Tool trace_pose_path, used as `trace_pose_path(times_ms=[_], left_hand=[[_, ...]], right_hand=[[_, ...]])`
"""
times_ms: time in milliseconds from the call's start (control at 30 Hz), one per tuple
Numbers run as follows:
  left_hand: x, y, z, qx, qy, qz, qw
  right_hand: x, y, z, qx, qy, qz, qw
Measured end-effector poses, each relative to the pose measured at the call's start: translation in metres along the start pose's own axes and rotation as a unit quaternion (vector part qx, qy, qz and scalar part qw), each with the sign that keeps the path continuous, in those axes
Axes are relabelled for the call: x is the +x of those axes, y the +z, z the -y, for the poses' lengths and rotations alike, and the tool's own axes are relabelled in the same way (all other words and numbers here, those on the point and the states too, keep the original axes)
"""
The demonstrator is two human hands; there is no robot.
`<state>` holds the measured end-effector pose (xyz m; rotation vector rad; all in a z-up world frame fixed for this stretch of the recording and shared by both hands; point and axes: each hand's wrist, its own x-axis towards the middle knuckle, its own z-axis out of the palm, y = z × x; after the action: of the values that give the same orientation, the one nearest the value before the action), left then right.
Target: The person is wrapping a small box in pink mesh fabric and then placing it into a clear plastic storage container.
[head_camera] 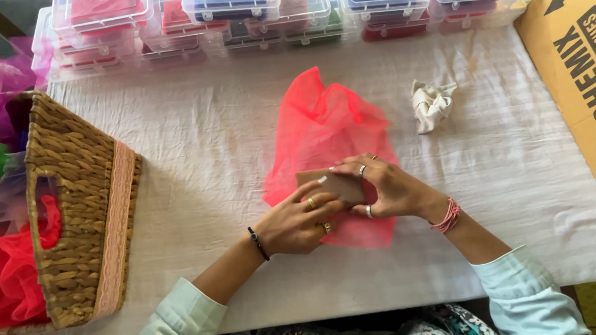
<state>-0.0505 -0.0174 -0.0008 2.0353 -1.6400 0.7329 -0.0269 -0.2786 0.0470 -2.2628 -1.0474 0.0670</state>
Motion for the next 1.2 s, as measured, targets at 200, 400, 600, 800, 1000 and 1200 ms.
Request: trace_pose_path(times_ms=[200,400,600,800,1000,1200], left_hand=[[0.021,-0.022,-0.009,-0.025,0.029,0.003,0.999],[0.016,-0.015,-0.010,-0.057,0.014,0.033,0.998],[0.019,-0.018,-0.002,-0.024,-0.049,-0.008,0.998],[0.021,-0.018,0.016,-0.002,-0.169,-0.065,0.983],[0.027,-0.030,0.031,-0.078,-0.327,-0.013,0.942],[0.026,-0.051,0.053,-0.169,-0.380,0.064,0.907]], right_hand=[[0.000,0.003,0.001,0.033,0.058,-0.019,0.998],[0.000,0.005,-0.004,0.041,0.047,-0.019,0.998],[0.000,-0.005,0.025,-0.053,-0.069,-0.073,0.994],[-0.009,0.005,0.062,-0.093,-0.110,-0.118,0.983],[-0.015,0.004,0.018,-0.186,0.047,-0.139,0.972],[-0.010,-0.001,-0.022,0.061,0.208,-0.190,0.958]])
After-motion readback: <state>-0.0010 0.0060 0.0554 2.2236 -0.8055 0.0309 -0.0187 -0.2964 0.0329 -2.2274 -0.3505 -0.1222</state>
